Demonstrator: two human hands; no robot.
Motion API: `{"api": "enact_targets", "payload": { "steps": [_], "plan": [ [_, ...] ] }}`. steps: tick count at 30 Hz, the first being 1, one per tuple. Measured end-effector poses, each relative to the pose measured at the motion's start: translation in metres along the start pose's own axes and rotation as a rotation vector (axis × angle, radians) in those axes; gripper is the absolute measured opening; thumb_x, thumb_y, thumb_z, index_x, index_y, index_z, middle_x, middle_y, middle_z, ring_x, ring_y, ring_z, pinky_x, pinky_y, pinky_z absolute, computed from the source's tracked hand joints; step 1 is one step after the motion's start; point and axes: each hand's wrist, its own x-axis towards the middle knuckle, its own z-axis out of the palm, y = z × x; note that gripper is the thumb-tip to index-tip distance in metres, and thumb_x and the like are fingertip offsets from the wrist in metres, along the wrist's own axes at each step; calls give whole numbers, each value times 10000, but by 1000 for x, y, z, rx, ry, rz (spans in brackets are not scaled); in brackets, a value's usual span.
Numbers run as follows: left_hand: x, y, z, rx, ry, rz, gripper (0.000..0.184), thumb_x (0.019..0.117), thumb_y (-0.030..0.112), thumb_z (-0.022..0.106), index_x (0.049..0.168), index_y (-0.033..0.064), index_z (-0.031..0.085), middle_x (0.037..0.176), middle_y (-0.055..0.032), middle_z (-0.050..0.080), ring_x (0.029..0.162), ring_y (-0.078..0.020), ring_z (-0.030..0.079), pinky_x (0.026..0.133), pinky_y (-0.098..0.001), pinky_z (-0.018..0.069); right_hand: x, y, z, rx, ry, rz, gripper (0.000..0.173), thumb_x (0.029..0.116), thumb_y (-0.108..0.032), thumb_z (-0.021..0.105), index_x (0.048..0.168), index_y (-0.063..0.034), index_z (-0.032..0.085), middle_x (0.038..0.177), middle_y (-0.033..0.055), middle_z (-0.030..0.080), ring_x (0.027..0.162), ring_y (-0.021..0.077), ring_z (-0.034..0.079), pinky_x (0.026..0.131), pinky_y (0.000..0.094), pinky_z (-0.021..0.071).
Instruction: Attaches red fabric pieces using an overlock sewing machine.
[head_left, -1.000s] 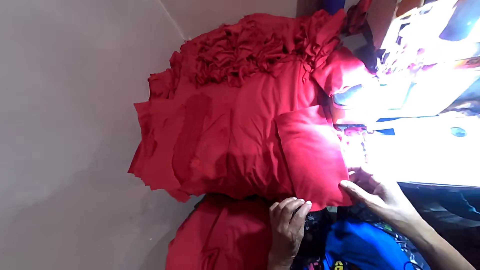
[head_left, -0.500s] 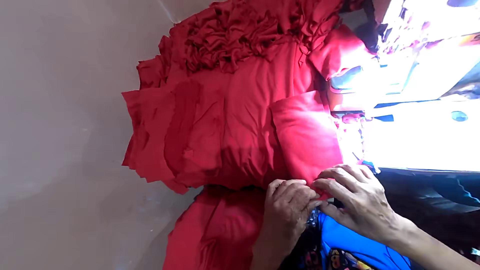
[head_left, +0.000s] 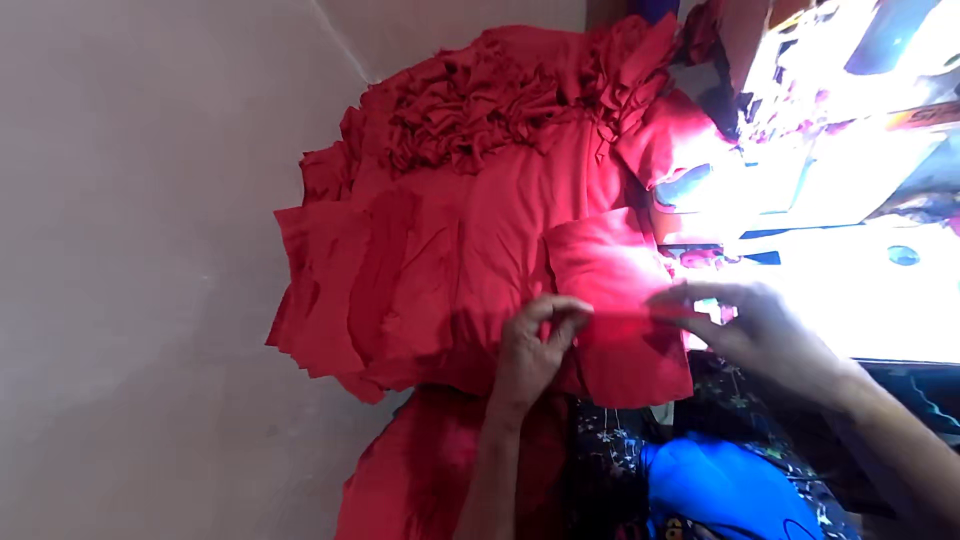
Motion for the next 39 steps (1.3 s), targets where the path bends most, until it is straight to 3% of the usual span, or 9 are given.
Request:
{"api": "enact_targets", "payload": {
  "steps": [1,5,10,15,20,25,31,35,39],
  "plan": [
    [18,7,-5,3,22,31,154,949,47,658,1058,-46,713,1028,-84,725,907,-70,678,844,-256,561,19,-4,-7,5,58,-20,162,907,-66,621,991,-30,755,925,56,734,849,99,680,798,324,549],
    [63,64,-25,-45,133,238,129,1010,57,589,1114,-3,634,984,32,662,849,49,617,775,-134,524,75,-33,-31,-2,351,-247,159,930,-61,627,1018,9,739,929,32,728,850,-62,627,821,124,498],
    [43,89,-30,69,247,414,112,1002,96,628,1070,29,686,1012,61,699,912,27,652,817,-152,544,52,-61,-44,60,342,-347,143,928,-109,681,1039,-24,707,993,-45,711,953,-56,637,861,119,519],
    [-37,58,-21,-23,114,252,118,1001,215,647,1038,135,727,982,94,739,925,47,676,831,-150,569,-20,-50,-24,124,165,-210,145,978,-259,644,998,-148,735,928,-77,717,900,-38,652,798,147,544],
    [-109,39,-1,-175,-23,23,157,1011,238,624,1036,114,715,986,58,735,952,36,677,865,-160,561,-84,-44,2,202,-55,-138,182,1018,-181,577,987,-94,734,881,69,728,899,126,666,851,227,496],
    [-142,36,10,-275,-54,-150,155,995,175,645,1003,44,729,969,-5,749,961,3,687,886,-187,560,-118,-37,18,308,-125,1,137,994,-148,644,995,-56,745,974,75,761,989,90,688,918,181,502],
    [-93,20,8,-120,59,-11,137,993,241,656,1020,145,750,999,68,699,968,38,646,863,-143,544,-77,-27,18,214,0,1,200,1012,-211,615,989,-59,742,873,51,705,835,8,632,771,114,493],
    [-31,3,18,94,249,59,136,897,58,706,986,-19,774,890,-64,715,831,-10,663,785,-148,551,-29,-3,27,235,146,250,179,949,-196,658,1002,-42,731,815,-58,677,704,-103,568,657,84,484],
    [-1,-18,32,331,292,-1,203,871,78,729,1052,2,779,866,-103,712,754,-91,646,707,-195,517,-7,27,39,233,154,353,165,902,-203,668,1003,-73,685,867,-29,612,717,-12,581,633,161,511]
  ]
}}
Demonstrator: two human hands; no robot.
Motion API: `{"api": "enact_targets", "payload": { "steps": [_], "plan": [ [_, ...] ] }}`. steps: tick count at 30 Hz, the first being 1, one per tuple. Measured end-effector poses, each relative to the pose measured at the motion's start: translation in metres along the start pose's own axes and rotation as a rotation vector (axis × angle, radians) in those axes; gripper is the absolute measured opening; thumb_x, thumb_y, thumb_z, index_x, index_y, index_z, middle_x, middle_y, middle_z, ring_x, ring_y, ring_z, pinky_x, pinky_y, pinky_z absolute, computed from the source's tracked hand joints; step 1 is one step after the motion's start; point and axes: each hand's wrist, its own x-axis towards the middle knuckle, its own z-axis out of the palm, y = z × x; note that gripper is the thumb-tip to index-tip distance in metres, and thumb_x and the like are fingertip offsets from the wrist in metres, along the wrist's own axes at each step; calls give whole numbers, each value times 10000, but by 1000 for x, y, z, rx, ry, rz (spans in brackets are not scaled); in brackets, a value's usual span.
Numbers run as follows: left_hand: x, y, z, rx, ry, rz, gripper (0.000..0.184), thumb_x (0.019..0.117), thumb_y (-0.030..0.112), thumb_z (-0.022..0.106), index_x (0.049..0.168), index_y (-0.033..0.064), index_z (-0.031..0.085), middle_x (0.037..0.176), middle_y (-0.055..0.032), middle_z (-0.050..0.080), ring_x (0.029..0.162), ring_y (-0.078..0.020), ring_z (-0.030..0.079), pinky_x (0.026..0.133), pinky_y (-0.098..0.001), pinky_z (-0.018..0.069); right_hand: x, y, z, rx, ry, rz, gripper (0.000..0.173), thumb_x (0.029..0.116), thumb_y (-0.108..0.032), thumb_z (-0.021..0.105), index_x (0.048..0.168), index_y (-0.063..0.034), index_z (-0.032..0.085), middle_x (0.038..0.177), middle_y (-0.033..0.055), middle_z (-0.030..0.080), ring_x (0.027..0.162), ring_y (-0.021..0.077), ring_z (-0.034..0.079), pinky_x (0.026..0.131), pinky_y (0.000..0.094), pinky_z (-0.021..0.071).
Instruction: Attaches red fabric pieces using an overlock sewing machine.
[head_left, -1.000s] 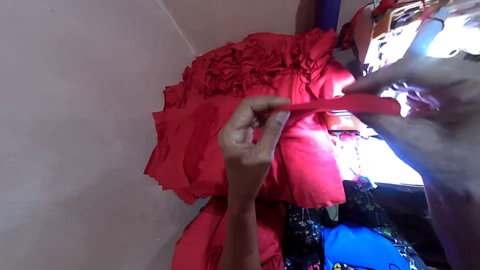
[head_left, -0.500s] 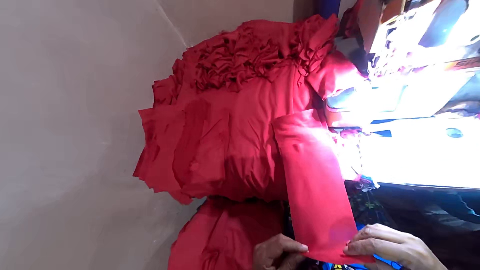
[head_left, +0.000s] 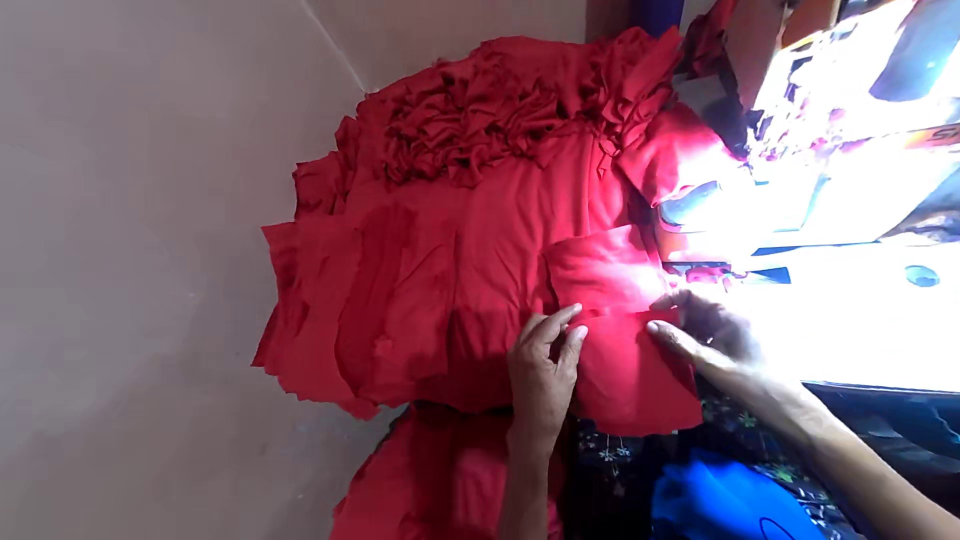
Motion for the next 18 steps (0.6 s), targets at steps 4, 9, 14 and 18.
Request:
{"api": "enact_targets", "payload": {
  "steps": [4,9,14,18],
  "plan": [
    [0,-6,8,71,-45,-55,229,885,111,731,1093,30,784,884,-110,711,755,-131,652,688,-234,522,5,14,4,-55,19,2,207,905,-272,654,1013,-97,679,807,-35,623,685,13,596,618,209,524],
    [-2,-4,12,71,11,-28,98,851,84,748,926,34,788,864,-79,698,749,-55,642,696,-158,514,10,-3,2,-359,-32,-133,248,916,-248,599,1082,-84,683,847,30,643,738,163,622,636,385,502],
    [-6,1,15,202,36,89,75,875,75,703,909,44,762,1038,-127,699,983,-213,666,885,-317,527,28,-17,-1,-520,-127,-342,306,877,-158,642,1159,-171,760,1067,132,630,961,336,622,714,481,496],
    [-21,17,13,269,89,184,134,944,66,597,959,-3,712,993,-134,746,956,-215,713,884,-320,545,34,-10,-4,-522,-211,-460,193,864,-161,608,957,-185,775,1221,135,639,1110,355,592,821,515,475]
  ]
}}
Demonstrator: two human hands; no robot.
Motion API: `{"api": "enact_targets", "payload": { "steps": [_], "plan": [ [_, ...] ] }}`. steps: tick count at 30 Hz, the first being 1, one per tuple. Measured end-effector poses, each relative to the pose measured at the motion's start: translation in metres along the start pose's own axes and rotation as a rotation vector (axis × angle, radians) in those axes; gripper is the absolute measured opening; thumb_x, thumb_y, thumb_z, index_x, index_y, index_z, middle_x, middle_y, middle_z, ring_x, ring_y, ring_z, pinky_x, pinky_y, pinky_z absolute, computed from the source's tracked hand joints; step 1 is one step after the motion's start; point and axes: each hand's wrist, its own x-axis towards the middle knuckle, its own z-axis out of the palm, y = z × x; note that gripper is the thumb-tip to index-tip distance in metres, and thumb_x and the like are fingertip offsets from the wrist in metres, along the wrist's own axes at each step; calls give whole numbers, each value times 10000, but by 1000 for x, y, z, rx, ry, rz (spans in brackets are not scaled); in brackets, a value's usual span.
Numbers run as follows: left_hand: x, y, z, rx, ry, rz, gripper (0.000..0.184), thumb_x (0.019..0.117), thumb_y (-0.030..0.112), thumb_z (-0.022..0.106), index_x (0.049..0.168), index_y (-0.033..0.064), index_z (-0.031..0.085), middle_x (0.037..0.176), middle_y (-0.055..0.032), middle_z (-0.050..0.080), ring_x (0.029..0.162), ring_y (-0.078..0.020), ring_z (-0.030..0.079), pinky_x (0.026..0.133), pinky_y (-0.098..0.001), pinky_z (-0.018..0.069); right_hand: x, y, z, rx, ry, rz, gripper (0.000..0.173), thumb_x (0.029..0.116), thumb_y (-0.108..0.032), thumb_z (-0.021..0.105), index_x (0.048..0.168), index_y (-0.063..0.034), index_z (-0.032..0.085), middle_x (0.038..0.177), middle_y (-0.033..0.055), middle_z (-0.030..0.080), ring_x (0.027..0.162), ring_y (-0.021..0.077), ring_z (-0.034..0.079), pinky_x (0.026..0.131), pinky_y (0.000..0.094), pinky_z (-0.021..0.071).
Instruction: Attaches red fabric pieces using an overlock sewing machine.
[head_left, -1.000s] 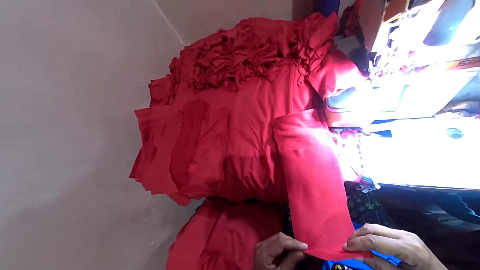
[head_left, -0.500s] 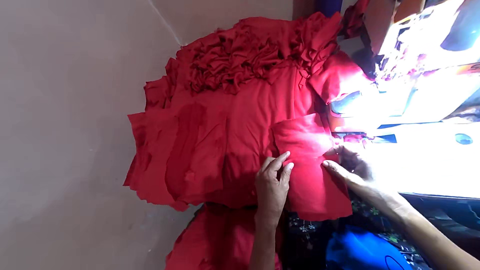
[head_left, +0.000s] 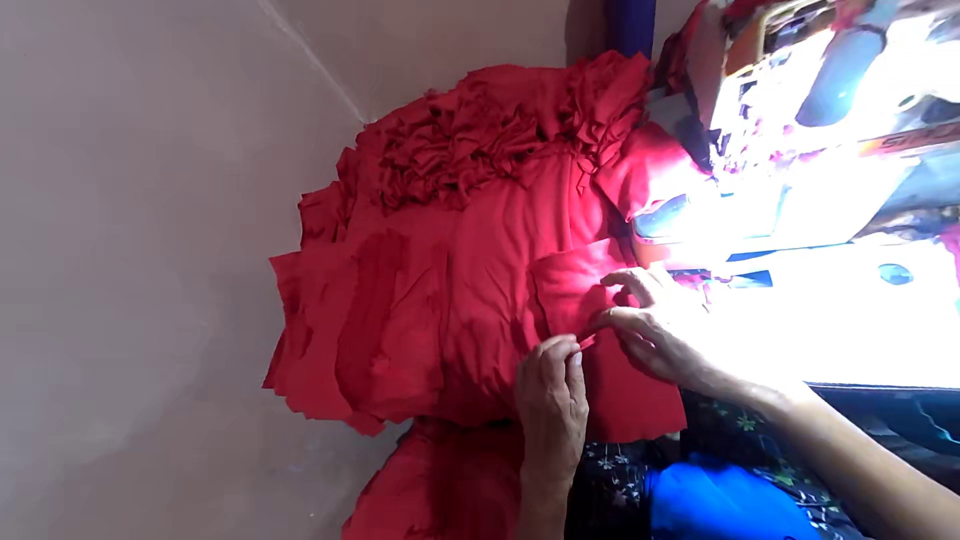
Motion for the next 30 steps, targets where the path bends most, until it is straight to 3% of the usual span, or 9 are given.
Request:
{"api": "enact_targets", "payload": {
  "steps": [4,6,9,14,19,22,24,27,30],
  "plan": [
    [1,17,-9,-510,85,-146,158,956,17,577,1075,-87,562,962,-34,631,905,48,595,840,-108,496,-25,-5,-15,142,52,-10,194,949,-278,591,925,-179,756,1052,-5,684,1060,187,609,906,432,459],
    [16,23,-13,-683,45,-196,185,987,26,555,1159,-24,510,1009,75,625,922,86,597,837,-124,520,-40,-14,-23,306,131,53,206,980,-241,583,983,-112,744,945,2,709,953,82,636,887,289,473],
    [60,40,-8,-644,-8,-77,167,991,36,560,1147,-19,540,963,65,648,875,75,609,816,-141,527,-51,-22,-38,456,305,182,246,992,-213,598,1021,-22,751,942,19,743,914,-81,635,867,99,486],
    [137,65,41,-562,-238,143,293,934,37,694,1205,6,586,960,-93,691,806,-99,665,719,-239,556,-44,2,-44,517,550,461,119,941,-130,627,982,-63,717,819,-91,685,747,-107,618,703,83,521],
    [143,71,84,-359,-418,-53,237,943,144,725,1139,46,635,886,-161,665,739,-292,647,629,-464,531,-40,30,-32,591,585,701,119,963,-130,637,903,-40,686,678,-70,606,615,-36,592,601,164,524],
    [137,75,95,-199,-229,103,216,905,161,749,1066,23,706,1045,-160,660,983,-317,635,836,-495,501,-45,22,-26,618,580,690,158,972,-170,628,956,-28,695,721,-70,641,640,-42,622,613,143,549],
    [126,78,101,-109,-126,189,168,895,169,738,1000,41,767,1033,-160,697,1009,-331,645,873,-490,481,-51,13,-21,546,594,653,187,968,-175,623,962,-6,704,781,-52,646,684,-79,596,631,101,509],
    [98,88,99,-13,-82,215,116,897,135,707,944,64,787,964,-137,733,969,-321,672,874,-478,473,-62,4,-14,489,650,588,238,955,-173,616,992,17,754,1077,79,722,961,-45,647,817,102,515],
    [79,95,96,84,-96,223,182,904,121,680,1034,101,805,1012,-113,748,1001,-303,679,936,-463,476,-68,2,-13,462,717,562,226,941,-160,626,1027,0,761,1203,111,705,1085,14,651,900,135,519]
  ]
}}
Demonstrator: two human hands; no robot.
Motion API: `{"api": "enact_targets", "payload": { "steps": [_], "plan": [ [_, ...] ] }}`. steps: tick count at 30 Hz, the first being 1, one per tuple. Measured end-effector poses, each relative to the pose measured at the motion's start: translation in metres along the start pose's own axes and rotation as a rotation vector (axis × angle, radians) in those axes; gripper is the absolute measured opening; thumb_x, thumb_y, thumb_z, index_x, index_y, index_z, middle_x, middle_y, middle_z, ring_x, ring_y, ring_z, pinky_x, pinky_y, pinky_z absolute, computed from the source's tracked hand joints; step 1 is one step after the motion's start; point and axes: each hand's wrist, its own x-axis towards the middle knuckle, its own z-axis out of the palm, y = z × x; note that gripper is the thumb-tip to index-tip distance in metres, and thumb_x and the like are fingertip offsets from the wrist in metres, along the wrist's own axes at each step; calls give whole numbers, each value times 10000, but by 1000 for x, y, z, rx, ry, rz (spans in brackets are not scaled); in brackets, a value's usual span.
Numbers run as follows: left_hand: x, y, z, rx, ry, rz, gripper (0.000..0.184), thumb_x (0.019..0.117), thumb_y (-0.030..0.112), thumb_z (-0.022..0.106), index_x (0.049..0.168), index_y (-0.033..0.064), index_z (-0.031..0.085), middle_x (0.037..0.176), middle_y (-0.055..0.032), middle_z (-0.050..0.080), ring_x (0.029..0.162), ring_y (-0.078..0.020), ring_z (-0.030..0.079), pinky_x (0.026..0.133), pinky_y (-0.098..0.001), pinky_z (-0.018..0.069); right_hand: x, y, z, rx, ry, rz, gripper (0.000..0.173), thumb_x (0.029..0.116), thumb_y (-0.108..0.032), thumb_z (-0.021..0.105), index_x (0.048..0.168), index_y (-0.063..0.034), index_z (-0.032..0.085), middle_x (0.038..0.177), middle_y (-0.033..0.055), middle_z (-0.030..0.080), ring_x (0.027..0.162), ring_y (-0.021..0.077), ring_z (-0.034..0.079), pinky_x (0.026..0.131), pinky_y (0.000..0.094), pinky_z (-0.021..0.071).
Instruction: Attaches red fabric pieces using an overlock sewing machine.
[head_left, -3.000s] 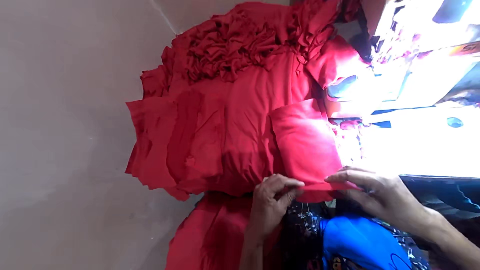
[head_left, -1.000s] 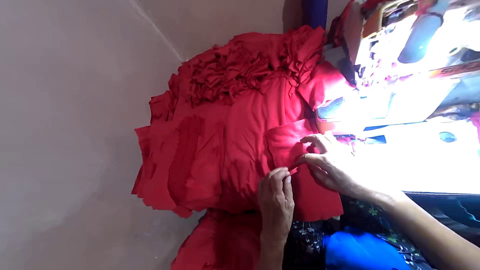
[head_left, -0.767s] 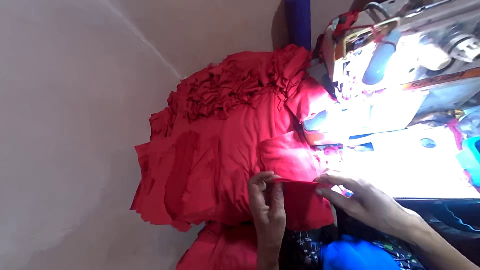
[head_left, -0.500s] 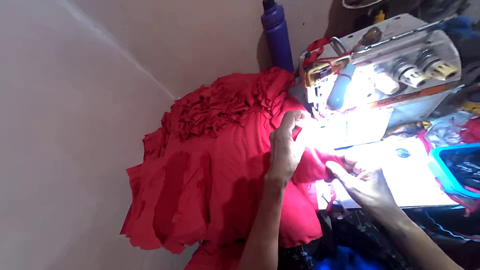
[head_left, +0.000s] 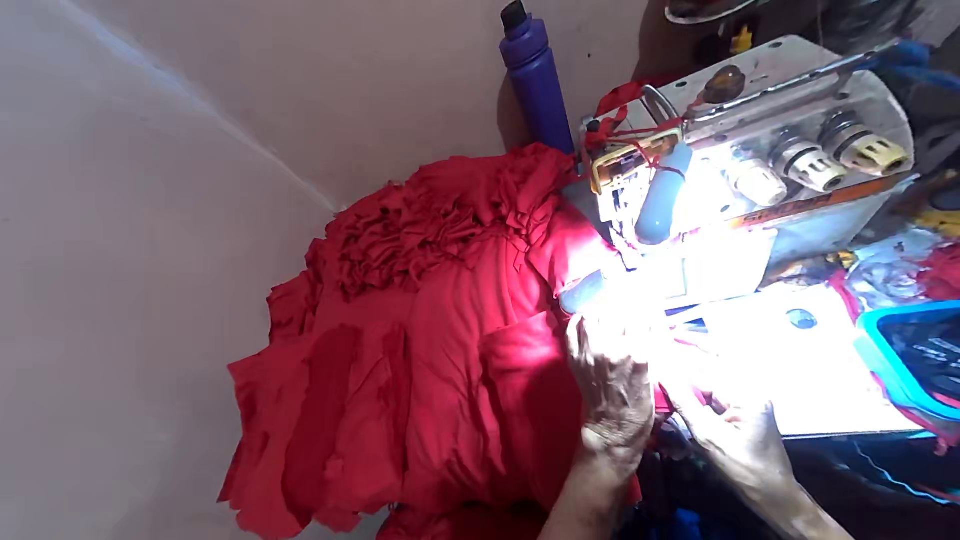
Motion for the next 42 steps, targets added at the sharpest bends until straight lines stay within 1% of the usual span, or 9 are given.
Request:
{"api": "enact_targets", "payload": {
  "steps": [7,14,21,24,27,29,32,37,42],
  "plan": [
    [12,-6,6,-180,-104,-89,360,949,130,638,1293,39,695,1300,-138,683,1230,-308,622,1067,-467,448,24,-3,5,11,53,57,206,938,-119,624,1047,53,656,717,-77,631,638,-103,599,624,76,525],
    [46,-26,1,-322,-298,-132,348,957,155,657,1283,38,679,1356,-167,629,1314,-308,554,1125,-476,408,53,1,18,-6,64,-1,249,969,-131,605,1125,47,682,784,-27,691,645,-66,636,618,119,553],
    [101,-54,7,-135,-522,-242,364,1012,247,637,1314,57,568,1149,-206,664,1028,-372,664,827,-552,538,63,8,17,-300,52,-48,296,1003,-236,557,1117,-58,763,749,37,703,629,59,662,598,238,561],
    [123,-102,64,-96,-348,-140,365,1045,317,520,1267,45,621,1050,-192,703,941,-373,697,755,-576,543,50,10,14,-266,25,-100,296,993,-201,587,1150,-13,754,787,53,716,683,14,659,659,168,549],
    [156,-134,67,-406,-516,-260,407,1085,226,471,1435,23,513,1325,-212,637,1251,-336,607,1060,-538,453,33,4,9,-215,-53,-194,276,1007,-215,596,1054,-2,765,832,53,734,721,-8,660,696,136,544],
    [158,-151,61,-752,-442,-290,357,1071,106,462,1378,-59,539,1368,-219,600,1274,-251,579,1096,-395,442,16,-5,5,-186,-154,-307,264,1013,-192,582,1044,-15,775,874,79,748,760,19,660,744,145,528],
    [137,-153,36,-1038,-280,-395,335,1079,82,421,1313,-126,540,1314,-235,611,1228,-207,605,1080,-327,464,-18,-19,5,-199,-332,-469,251,1025,-213,557,978,-70,758,815,62,732,738,87,670,698,205,529],
    [25,-127,-62,-719,-228,-280,273,1052,83,480,1252,-33,624,1207,-154,692,1056,-170,673,918,-323,541,-60,-4,23,-328,-585,-778,262,1053,-221,493,886,-145,681,806,36,641,740,219,591,627,335,455],
    [-101,-120,-111,-730,-26,-504,196,994,28,527,1084,-44,685,1021,-52,737,943,-90,702,881,-288,582,-77,19,49,-609,-481,-1146,257,1039,-64,448,1063,-141,692,961,50,657,786,214,561,670,339,401]
  ]
}}
